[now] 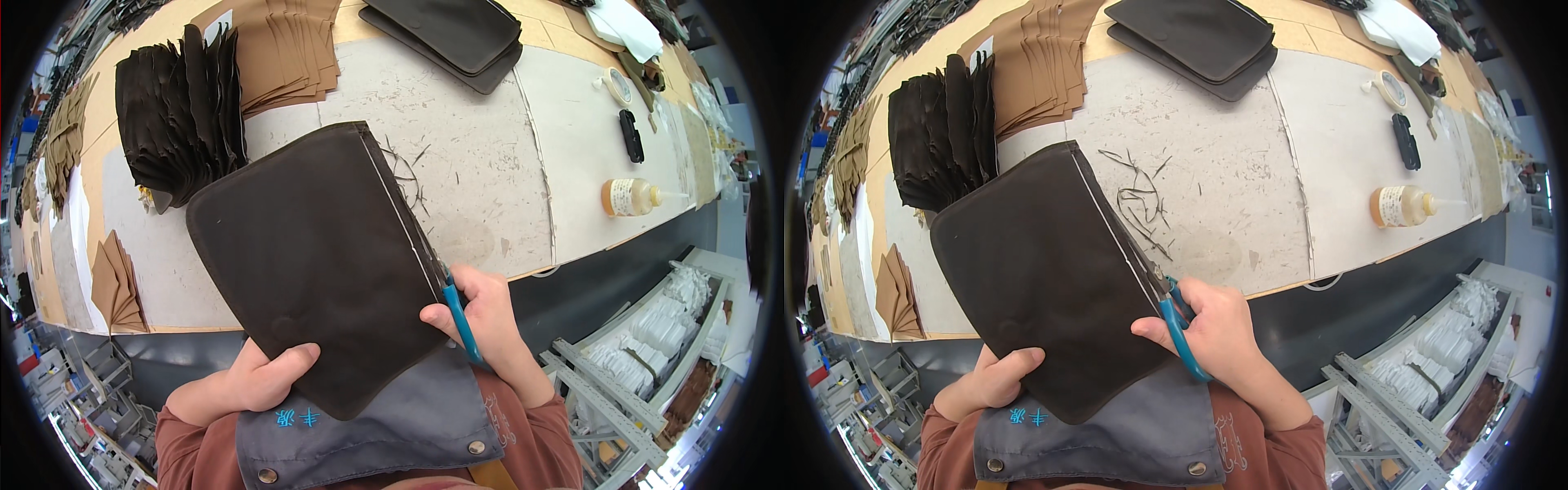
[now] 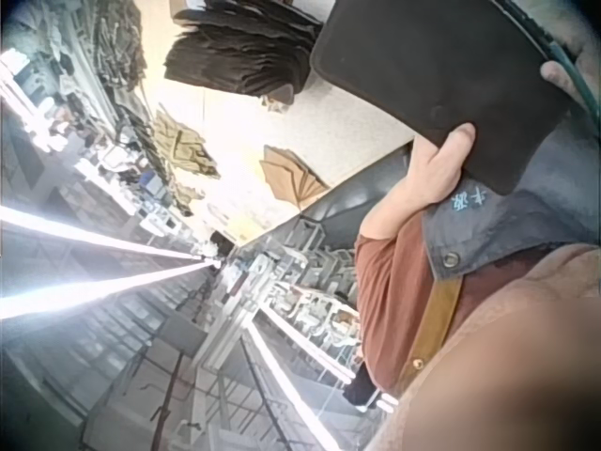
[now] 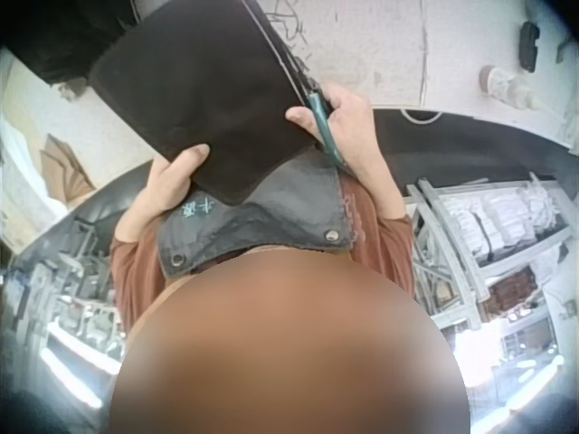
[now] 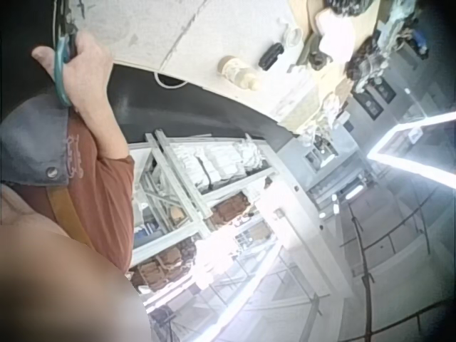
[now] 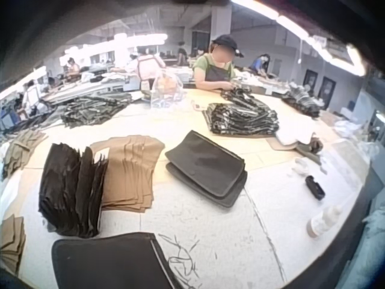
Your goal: Trimming the edges of a brown leather pouch using scissors.
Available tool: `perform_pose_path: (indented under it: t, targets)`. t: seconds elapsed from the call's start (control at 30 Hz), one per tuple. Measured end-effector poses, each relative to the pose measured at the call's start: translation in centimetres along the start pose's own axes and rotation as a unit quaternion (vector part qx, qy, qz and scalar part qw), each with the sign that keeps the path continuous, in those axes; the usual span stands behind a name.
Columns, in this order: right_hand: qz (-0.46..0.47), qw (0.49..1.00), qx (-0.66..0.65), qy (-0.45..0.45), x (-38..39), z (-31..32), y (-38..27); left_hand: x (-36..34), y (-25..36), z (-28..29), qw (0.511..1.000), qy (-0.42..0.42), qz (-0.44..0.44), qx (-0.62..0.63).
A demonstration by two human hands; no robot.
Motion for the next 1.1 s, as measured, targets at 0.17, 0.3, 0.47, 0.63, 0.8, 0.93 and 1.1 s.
perform_pose_path:
  t: [0.17, 0.3, 0.47, 0.63, 0.8, 0.93, 1.1]
  targets:
    - [0.004, 1.0, -0.03, 0.001, 0.0, -0.3, -0.2, -0.1, 0.0, 0.1, 1.0, -0.004, -0.008, -0.004]
    - [-0.008, 0.999, -0.041, -0.009, 0.0, -0.6, 0.0, 0.0, -0.1, 0.1, 1.0, 0.0, -0.003, -0.002]
    - [-0.007, 0.998, -0.068, -0.008, 0.1, -0.7, 0.5, -0.3, 0.2, -0.3, 1.0, -0.013, -0.001, -0.018]
    - [0.0, 1.0, -0.019, -0.014, -0.5, -0.4, -0.3, 0.0, -0.3, 0.0, 1.0, -0.021, -0.017, -0.014]
    - [0.004, 0.999, 0.032, 0.004, -1.1, 0.3, -0.9, -0.2, -0.1, -0.4, 0.998, -0.035, -0.008, -0.043]
    - [0.008, 0.999, 0.036, 0.001, -1.3, 0.2, -1.0, -0.2, 0.3, -0.6, 0.998, -0.035, -0.027, -0.054]
    - [0.015, 1.0, 0.018, 0.008, -1.2, 0.0, -0.7, -0.3, 0.8, -0.8, 0.996, -0.041, -0.046, -0.061]
Point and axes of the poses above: each hand's wrist, its own x-axis away from the middle knuckle, its own z-axis out of the back of the hand, y = z × x, the point moved 10 cm from there along -x, towards the middle knuckle, and after that the axes turned 5 degrees about -y, right-handed, at the moved point
